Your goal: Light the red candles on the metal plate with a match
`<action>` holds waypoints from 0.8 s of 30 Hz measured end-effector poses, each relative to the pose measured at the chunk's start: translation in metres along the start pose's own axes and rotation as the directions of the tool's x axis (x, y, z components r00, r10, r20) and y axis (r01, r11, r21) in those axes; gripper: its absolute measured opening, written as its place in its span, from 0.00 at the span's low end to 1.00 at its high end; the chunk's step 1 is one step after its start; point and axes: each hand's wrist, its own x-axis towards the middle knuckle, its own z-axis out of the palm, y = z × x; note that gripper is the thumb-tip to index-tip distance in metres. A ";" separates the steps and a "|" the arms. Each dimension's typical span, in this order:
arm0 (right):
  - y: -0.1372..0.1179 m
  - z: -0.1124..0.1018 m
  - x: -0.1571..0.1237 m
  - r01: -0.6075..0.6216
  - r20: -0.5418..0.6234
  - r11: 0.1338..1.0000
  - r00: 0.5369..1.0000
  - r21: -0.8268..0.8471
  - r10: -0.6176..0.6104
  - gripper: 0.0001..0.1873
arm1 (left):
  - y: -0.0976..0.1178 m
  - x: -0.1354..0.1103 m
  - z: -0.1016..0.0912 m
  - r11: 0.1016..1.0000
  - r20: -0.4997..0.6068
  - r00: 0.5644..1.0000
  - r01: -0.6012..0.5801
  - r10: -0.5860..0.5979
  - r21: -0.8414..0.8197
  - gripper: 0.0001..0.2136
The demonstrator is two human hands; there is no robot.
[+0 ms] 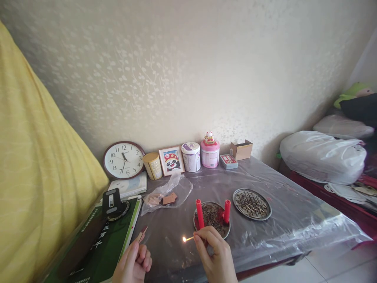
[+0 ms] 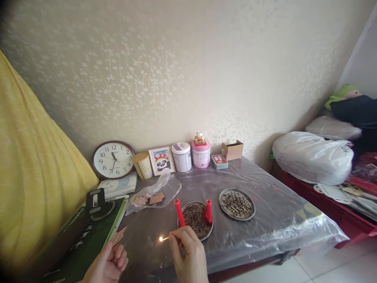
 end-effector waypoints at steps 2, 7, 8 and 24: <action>0.000 -0.001 0.001 0.004 0.011 1.000 1.000 -0.011 -0.004 0.10 | 0.000 0.000 0.001 1.000 0.007 1.000 -0.003 0.003 0.002 0.17; -0.001 -0.001 0.001 0.004 0.013 1.000 1.000 -0.010 -0.004 0.10 | 0.002 -0.001 0.001 1.000 0.010 1.000 -0.001 0.000 0.005 0.16; -0.001 -0.001 0.001 0.002 0.012 1.000 1.000 -0.009 -0.002 0.10 | 0.002 -0.001 0.001 1.000 0.006 1.000 0.001 -0.001 0.006 0.17; -0.002 -0.001 0.002 0.019 -0.027 1.000 0.999 -0.016 -0.019 0.09 | 0.001 -0.002 0.001 1.000 0.014 1.000 0.001 -0.002 0.014 0.17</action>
